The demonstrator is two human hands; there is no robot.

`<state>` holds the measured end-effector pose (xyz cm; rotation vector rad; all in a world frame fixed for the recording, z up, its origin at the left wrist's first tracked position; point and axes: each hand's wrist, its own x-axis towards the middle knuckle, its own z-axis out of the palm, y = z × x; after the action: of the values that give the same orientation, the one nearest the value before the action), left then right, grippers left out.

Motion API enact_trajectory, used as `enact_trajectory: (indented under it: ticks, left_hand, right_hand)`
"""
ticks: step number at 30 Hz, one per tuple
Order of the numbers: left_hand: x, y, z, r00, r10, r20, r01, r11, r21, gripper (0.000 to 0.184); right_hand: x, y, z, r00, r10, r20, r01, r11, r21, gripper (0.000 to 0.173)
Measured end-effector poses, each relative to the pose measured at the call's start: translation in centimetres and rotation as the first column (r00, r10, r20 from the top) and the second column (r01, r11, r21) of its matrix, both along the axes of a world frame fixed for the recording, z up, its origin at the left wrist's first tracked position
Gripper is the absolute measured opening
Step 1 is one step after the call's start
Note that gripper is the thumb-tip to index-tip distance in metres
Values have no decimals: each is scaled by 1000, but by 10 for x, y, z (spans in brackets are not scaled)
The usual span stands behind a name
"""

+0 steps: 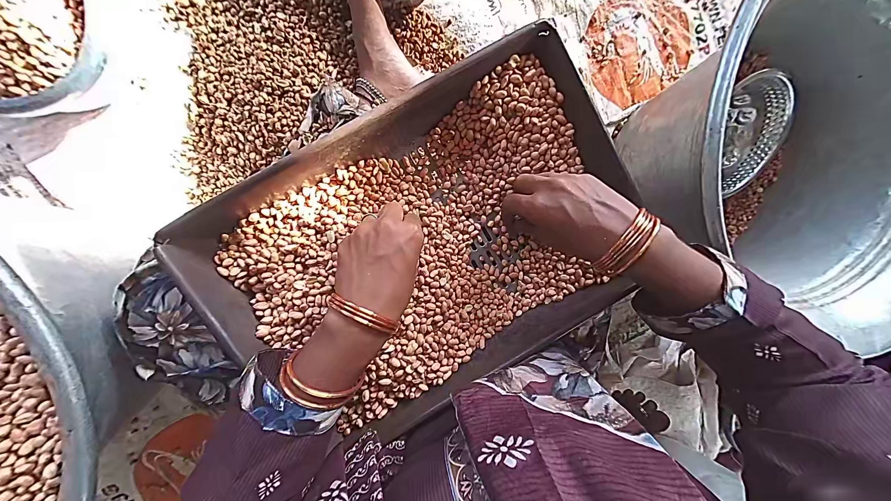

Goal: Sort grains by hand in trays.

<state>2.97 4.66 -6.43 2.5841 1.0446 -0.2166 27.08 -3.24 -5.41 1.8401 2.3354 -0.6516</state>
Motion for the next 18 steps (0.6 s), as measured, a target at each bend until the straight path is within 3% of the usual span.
enact_trajectory:
  ticks: [4, 8, 12, 16, 18]
  left_hand:
    - [3, -1, 2, 1000, -8, -10, 8, 1000, -2, 14]
    - [1, 0, 0, 1000, -6, -5, 6, 1000, -16, 15]
    - [-5, 3, -5, 999, -6, 49, 7, 1000, -22, 17]
    - [-8, 15, -6, 954, 78, 290, -60, 996, -71, 21]
    - [-3, 19, -7, 841, 204, 501, -109, 971, -213, 16]
  right_hand:
    - [-8, -3, -1, 999, -7, 39, 5, 999, 33, 7]
    - [-2, 7, 0, 998, 15, -67, -16, 1000, -14, 14]
    - [3, 17, 14, 996, -28, -85, 30, 999, 32, 8]
    - [6, 23, 31, 998, -32, -62, 46, 972, 232, 15]
    - [-1, 24, 44, 997, -15, -73, 39, 939, 343, 17]
